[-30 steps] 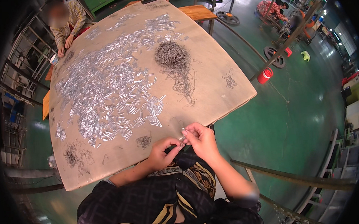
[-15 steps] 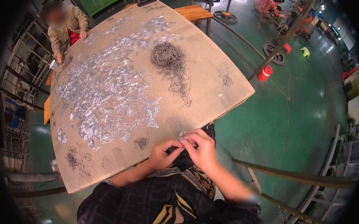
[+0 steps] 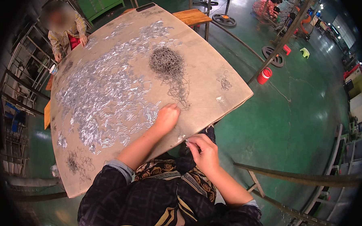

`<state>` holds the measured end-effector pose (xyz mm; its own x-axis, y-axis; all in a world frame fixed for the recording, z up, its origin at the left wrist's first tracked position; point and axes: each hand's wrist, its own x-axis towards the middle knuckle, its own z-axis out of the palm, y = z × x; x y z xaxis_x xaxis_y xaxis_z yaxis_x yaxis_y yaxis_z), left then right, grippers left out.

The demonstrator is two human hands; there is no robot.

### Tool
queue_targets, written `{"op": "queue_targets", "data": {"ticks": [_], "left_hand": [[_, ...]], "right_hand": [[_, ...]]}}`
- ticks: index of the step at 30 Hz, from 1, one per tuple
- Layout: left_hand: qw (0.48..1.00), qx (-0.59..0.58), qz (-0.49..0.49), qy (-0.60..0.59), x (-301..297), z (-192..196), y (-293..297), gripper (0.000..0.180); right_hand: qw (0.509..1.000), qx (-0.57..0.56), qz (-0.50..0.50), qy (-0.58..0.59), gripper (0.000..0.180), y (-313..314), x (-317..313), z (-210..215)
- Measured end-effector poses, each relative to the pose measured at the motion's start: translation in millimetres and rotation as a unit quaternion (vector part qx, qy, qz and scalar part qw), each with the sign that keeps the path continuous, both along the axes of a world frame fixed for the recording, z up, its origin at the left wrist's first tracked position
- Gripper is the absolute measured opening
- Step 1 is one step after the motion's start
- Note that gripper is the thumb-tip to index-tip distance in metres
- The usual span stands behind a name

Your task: The person picks small silver pieces and dark wire from a table, attaches them together by hand, and hangs the assembled items on a nearby metal rack. The process repeats with multiple units.

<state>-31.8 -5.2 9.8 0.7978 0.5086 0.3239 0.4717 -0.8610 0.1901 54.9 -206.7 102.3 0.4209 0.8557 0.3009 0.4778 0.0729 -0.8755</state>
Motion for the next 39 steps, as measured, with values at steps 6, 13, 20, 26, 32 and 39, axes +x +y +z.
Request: {"op": "queue_targets", "data": {"ticks": [6, 13, 20, 26, 32, 39], "left_hand": [[0.995, 0.056, -0.039, 0.069, 16, 3, 0, 0.012], [0.932, -0.349, 0.017, -0.1, -17, 41, -11, 0.007], [0.804, -0.536, -0.034, -0.253, -57, 88, -84, 0.007], [0.848, -0.442, -0.008, -0.291, -57, 88, -93, 0.008], [0.844, -0.446, -0.002, -0.298, -58, 90, -96, 0.008], [0.865, -0.364, -0.074, -0.337, -58, 89, -93, 0.009]], "right_hand": [[0.999, -0.009, -0.008, 0.042, 0.012, -1, 4, -4], [0.998, 0.002, -0.027, 0.063, 0.01, 1, 5, -7], [0.998, 0.006, -0.002, 0.057, 0.012, 6, -3, -4], [0.999, 0.002, 0.006, 0.037, 0.014, 5, -9, -3], [1.0, 0.009, -0.008, 0.011, 0.015, 5, -12, -1], [0.999, 0.034, -0.002, -0.012, 0.013, 4, -14, 2]]}}
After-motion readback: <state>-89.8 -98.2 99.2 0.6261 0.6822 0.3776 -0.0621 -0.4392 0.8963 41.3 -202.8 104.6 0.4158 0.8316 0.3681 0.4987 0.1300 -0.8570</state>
